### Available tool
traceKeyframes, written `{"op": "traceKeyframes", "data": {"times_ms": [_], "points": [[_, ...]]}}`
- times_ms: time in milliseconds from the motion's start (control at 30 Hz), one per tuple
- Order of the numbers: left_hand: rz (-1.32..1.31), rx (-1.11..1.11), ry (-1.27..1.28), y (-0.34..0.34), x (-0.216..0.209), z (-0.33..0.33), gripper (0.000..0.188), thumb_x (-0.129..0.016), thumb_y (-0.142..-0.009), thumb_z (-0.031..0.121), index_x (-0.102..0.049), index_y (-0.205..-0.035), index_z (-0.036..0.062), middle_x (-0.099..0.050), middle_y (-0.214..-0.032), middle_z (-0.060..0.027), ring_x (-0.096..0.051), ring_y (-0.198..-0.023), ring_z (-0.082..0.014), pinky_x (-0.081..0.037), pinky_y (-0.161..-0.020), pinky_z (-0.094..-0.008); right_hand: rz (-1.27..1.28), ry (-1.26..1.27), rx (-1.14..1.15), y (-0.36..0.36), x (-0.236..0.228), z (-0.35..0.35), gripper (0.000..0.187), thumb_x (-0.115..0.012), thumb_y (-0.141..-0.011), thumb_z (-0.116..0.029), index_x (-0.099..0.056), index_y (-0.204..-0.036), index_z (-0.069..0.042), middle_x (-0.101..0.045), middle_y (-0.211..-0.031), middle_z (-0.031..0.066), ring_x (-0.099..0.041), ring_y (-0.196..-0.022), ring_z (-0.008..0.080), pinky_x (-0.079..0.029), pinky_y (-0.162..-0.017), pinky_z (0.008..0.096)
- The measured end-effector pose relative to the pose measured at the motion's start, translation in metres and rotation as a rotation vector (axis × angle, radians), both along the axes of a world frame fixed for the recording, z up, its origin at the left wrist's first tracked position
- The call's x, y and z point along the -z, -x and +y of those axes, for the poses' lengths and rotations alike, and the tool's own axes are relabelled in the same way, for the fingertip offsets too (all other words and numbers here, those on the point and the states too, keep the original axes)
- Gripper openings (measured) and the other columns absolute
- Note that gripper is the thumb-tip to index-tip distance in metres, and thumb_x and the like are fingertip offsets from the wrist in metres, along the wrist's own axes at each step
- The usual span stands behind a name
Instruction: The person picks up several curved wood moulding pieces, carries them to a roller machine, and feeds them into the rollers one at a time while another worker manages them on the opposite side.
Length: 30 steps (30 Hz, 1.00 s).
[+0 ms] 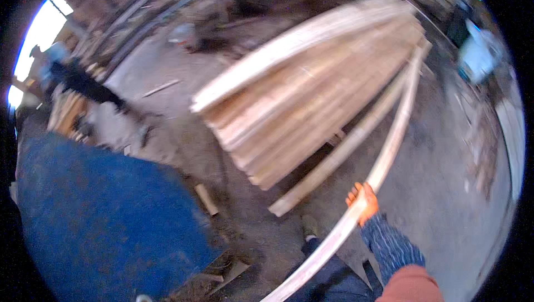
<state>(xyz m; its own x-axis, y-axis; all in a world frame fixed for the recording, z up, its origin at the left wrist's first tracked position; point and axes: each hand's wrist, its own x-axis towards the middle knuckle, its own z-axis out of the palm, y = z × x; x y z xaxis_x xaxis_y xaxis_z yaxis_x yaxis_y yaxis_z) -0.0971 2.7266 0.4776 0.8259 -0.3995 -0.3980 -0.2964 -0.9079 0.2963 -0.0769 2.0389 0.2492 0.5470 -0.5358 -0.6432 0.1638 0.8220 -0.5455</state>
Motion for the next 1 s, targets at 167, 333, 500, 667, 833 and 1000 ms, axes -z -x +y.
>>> {"op": "traceKeyframes", "data": {"times_ms": [167,333,500,667,833,1000], "points": [[0.206,-0.374,-0.155,0.065,-0.047,0.093,0.058,-0.076,-0.074,0.010,-0.065,-0.131,0.0084,-0.070,-0.118,-0.0203,-0.066,-0.110,-0.0400,-0.053,-0.097,-0.0490,-0.313,-0.037,-0.048,0.050,-0.085,0.093,0.042,-0.068,-0.092,-0.035,-0.064,-0.127,-0.012,-0.064,-0.096,0.0047,-0.066,-0.084,0.0253,-0.060,-0.077,0.0465],[-0.296,-0.333,0.087,0.179,-0.034,0.136,0.055,-0.067,-0.074,0.013,-0.065,-0.129,0.0126,-0.070,-0.113,-0.0158,-0.067,-0.105,-0.0395,-0.054,-0.094,-0.0503,-0.254,0.208,-0.049,0.033,-0.205,0.144,0.052,-0.067,-0.097,-0.052,-0.064,-0.131,-0.012,-0.067,-0.079,-0.0026,-0.064,-0.063,0.0102,-0.059,-0.057,0.0282],[-0.695,-0.491,0.096,0.296,-0.076,0.152,0.061,-0.080,-0.072,0.023,-0.063,-0.130,0.0100,-0.070,-0.117,-0.0175,-0.067,-0.106,-0.0404,-0.053,-0.093,-0.0512,-0.966,0.224,-0.328,0.022,-0.340,0.266,0.053,-0.056,-0.108,-0.036,-0.047,-0.150,-0.005,-0.058,-0.079,-0.0013,-0.058,-0.066,0.0112,-0.054,-0.064,0.0294],[-0.684,-0.619,0.188,0.397,-0.150,0.178,0.069,-0.089,-0.063,0.049,-0.067,-0.109,0.0035,-0.072,-0.083,-0.0137,-0.070,-0.080,-0.0370,-0.054,-0.074,-0.0438,-1.538,-0.195,-0.938,0.016,-0.468,0.401,0.062,-0.070,-0.098,-0.025,-0.045,-0.150,-0.002,-0.042,-0.071,-0.0107,-0.045,-0.060,0.0058,-0.040,-0.065,0.0291],[-0.738,-0.929,0.193,0.514,-0.175,0.218,0.055,-0.076,-0.078,0.041,-0.061,-0.116,0.0042,-0.067,-0.073,-0.0110,-0.064,-0.057,-0.0342,-0.053,-0.057,-0.0398,-1.617,-0.469,-1.092,0.067,-0.571,0.598,0.056,-0.064,-0.100,-0.030,-0.050,-0.147,-0.004,-0.051,-0.084,-0.0076,-0.059,-0.080,0.0100,-0.052,-0.083,0.0378],[-0.929,-1.007,-0.002,0.608,-0.174,0.242,0.071,-0.083,-0.072,0.027,-0.058,-0.135,0.0059,-0.069,-0.115,-0.0178,-0.068,-0.098,-0.0393,-0.054,-0.086,-0.0473,-1.512,-0.391,-1.142,0.128,-0.605,0.734,0.055,-0.068,-0.100,-0.041,-0.055,-0.142,-0.009,-0.067,-0.097,-0.0046,-0.068,-0.085,0.0144,-0.059,-0.083,0.0366]]}}
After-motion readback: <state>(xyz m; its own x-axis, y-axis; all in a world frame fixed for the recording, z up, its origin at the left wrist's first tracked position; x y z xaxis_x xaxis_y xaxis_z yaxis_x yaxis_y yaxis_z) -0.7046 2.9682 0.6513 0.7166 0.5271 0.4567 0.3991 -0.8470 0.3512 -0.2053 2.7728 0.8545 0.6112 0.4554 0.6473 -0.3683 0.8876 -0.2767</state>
